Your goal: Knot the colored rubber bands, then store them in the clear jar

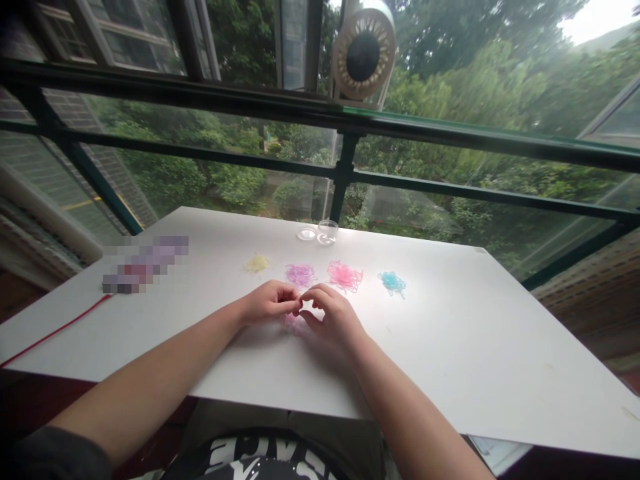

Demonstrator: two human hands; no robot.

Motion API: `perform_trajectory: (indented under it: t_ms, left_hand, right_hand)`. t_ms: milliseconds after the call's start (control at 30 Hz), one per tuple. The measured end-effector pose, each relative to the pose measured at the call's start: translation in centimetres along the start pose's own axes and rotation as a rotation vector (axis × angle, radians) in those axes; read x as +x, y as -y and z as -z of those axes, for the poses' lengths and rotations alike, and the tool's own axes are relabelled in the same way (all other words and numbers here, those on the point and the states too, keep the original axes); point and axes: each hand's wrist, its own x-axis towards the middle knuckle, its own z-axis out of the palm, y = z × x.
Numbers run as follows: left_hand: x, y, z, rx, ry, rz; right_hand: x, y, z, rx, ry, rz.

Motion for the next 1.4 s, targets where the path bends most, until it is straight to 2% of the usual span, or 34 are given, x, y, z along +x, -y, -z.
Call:
perform_trajectory:
  t_ms: [167,400,567,800,1067,1200,1400]
  left_hand:
    - [0.2,-0.1,0.0,-0.133,-0.008,0.022]
    - [0.3,0.0,0.0,-0.142,-0.028,0.021]
    - [0.2,0.0,0.0,-0.061,-0.063,-0.020]
    - [-0.1,-0.6,0.3,0.207,-0.102,-0.067]
    - [-0.2,-0.5,0.6,0.289,-0.181,-0.059]
    - [-0.2,-0.8,0.5,0.291,-0.128,-0.067]
    - [-0.1,-1.2,0.2,0.272,-0.090,-0.061]
  right_hand:
    - [0.2,0.5,0.1,0.012,-0.074,-0.026]
    - [0.3,0.7,0.2,0.036,-0.061,-0.005]
    - [0.3,0.6,0.2,0.030,-0.066,-0.026]
    - [0.3,0.5,0.3,0.016,-0.049,-0.033]
    - [-0.3,-0.1,0.5,0.009,-0.077,-0.136]
    - [-0.2,-0.1,-0.1,0.001,-0.022,-0.090]
    - [0.2,0.0,-0.4,-0.005,-0.033,-0.071]
